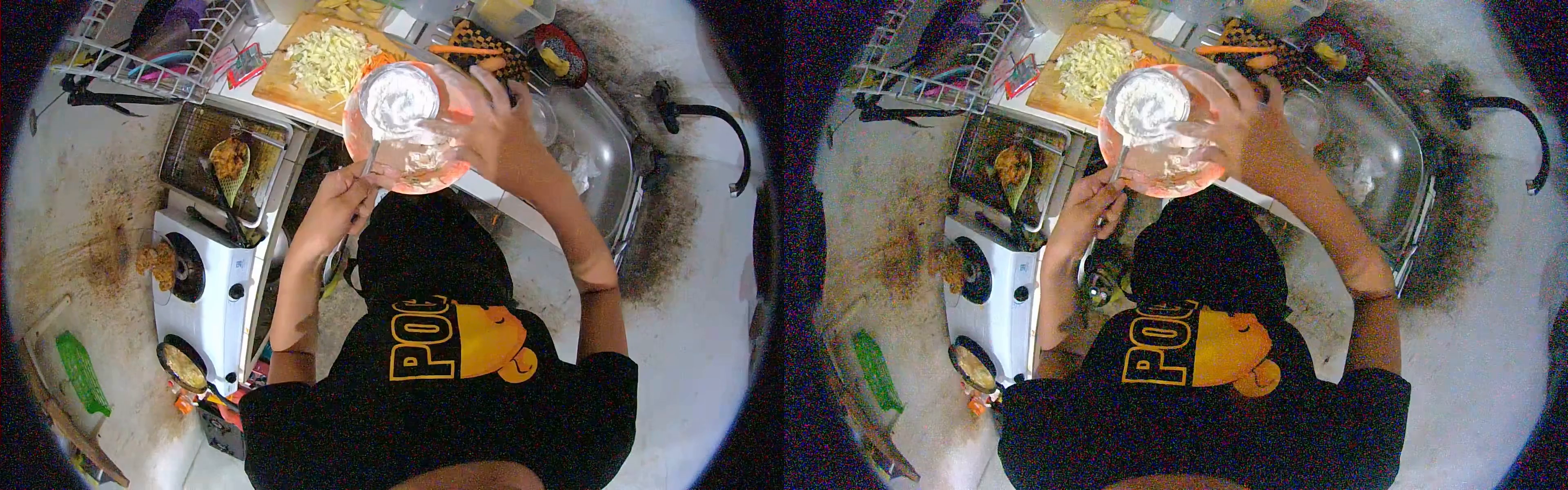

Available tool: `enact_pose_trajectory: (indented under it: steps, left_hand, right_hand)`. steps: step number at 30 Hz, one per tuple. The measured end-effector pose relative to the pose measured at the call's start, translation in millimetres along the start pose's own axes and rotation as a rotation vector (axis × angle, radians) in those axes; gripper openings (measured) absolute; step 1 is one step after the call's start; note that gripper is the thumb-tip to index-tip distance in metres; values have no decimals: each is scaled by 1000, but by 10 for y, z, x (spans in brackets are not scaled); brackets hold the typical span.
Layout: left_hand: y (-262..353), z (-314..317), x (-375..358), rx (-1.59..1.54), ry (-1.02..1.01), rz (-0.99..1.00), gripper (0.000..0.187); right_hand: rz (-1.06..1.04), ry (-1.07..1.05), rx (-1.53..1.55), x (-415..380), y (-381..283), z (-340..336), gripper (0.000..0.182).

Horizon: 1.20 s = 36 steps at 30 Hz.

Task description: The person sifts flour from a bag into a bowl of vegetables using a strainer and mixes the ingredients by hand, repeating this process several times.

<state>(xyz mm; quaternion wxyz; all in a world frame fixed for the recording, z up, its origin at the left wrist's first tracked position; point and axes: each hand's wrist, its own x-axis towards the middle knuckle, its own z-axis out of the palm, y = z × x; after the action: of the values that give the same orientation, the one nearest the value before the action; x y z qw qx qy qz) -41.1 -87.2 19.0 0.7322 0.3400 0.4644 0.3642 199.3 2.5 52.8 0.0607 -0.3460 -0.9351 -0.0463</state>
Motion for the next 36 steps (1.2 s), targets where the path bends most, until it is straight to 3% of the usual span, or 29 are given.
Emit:
enact_pose_trajectory:
  steps: [8,20,23,25,32,36]
  left_hand:
    - [13,2,16,22,-37,29,29]
    - [50,37,-17,86,-1,8,29]
    - [48,1,-24,64,-10,-19,29]
    - [39,-18,-19,50,-24,-18,29]
    - [15,-62,6,33,-94,2,27]
    - [39,-56,-32,39,-98,-8,27]
  right_hand:
    - [66,82,-180,61,98,-90,38]
    - [108,-29,138,-84,-231,-34,40]
    - [122,-22,99,-106,-197,-3,38]
    - [135,-16,-111,-101,-125,-22,39]
    - [136,-7,-94,30,-25,-257,47]
    - [137,116,-118,87,33,-113,49]
